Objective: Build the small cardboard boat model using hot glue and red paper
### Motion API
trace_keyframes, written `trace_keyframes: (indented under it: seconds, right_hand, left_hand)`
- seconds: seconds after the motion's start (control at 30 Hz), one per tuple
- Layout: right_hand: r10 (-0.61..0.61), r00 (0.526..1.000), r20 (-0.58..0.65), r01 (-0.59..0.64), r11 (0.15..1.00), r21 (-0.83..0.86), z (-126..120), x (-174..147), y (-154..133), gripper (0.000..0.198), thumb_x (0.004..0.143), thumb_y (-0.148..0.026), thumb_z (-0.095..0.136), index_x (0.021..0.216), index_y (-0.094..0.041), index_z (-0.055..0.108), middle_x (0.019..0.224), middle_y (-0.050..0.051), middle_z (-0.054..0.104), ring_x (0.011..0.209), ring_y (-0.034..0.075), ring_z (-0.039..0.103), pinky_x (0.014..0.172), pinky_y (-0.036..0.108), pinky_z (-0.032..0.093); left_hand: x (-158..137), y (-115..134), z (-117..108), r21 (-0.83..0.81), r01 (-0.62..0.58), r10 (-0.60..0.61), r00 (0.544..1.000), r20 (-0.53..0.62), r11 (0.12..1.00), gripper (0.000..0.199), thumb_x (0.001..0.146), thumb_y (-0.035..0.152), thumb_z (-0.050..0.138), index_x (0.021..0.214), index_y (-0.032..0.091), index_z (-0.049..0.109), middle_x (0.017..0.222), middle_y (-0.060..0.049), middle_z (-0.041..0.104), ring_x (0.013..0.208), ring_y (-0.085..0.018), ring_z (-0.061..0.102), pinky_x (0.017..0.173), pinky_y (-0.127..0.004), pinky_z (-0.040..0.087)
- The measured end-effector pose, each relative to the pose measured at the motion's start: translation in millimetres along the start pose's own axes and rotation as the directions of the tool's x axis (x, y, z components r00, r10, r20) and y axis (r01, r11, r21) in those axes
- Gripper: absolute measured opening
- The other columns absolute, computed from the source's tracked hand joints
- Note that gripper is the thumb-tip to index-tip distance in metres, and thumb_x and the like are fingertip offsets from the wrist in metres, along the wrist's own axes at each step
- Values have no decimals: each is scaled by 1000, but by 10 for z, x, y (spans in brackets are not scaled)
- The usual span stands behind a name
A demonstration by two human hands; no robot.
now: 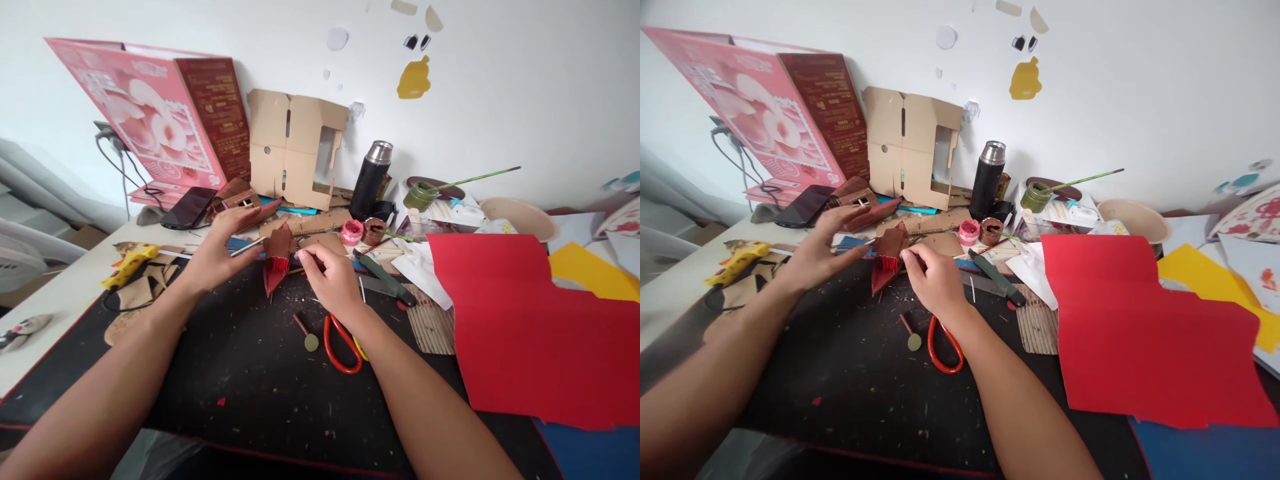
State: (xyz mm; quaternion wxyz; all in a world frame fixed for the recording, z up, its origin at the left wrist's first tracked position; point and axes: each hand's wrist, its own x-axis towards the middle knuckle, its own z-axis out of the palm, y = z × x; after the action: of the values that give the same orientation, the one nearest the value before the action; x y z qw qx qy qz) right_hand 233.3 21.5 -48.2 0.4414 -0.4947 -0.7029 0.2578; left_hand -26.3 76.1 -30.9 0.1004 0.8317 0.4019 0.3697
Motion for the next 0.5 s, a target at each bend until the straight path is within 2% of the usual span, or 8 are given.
trace_keyframes:
  seconds: [0.07,0.13,0.2,0.3,0.4,0.5]
  right_hand:
    - [-4,1000,-2,4,1000,-10,-2,2,3,30,111,-41,56,100,-22,77,80,2,74,71,18,66,68,29,43]
    - [-8,1000,-3,8,1000,-14,-2,6,2,30,111,-41,56,101,-23,77,79,1,73,71,18,65,68,29,42]
    - [-19,1000,-12,19,1000,-11,-3,10,-1,30,112,-41,56,100,-23,77,79,1,73,73,18,66,69,30,43]
    - [-43,999,-18,43,999,-6,-8,16,-7,29,112,-40,55,101,-23,76,89,3,78,83,20,70,76,30,48]
    - [-61,998,-14,61,998,2,-11,17,-7,28,113,-39,54,104,-24,76,99,4,81,92,20,74,82,30,50]
    - [-78,997,-20,78,997,2,-9,13,-3,28,113,-39,55,105,-23,76,98,4,82,88,20,73,80,30,50]
  left_hand:
    - [8,211,-64,112,-40,53,992,-112,993,30,105,37,67,134,30,70,130,-7,76,128,-31,67,114,-54,52]
    - [-16,457,-96,132,-107,115,992,-54,985,14,106,34,67,117,31,74,110,-3,78,111,-28,69,105,-50,55]
    - [-87,679,-73,93,-220,209,971,112,971,12,107,31,65,113,28,75,103,-4,78,103,-27,68,97,-47,56]
    - [-264,875,56,125,-367,306,886,348,922,23,110,23,55,116,23,77,108,-8,77,103,-28,66,93,-45,55]
    - [-444,908,209,172,-454,339,824,453,874,26,111,20,52,117,19,77,105,-10,75,101,-29,63,88,-45,54]
    - [-539,882,296,219,-469,318,810,492,856,26,109,17,54,120,18,77,106,-11,74,100,-30,62,87,-45,53]
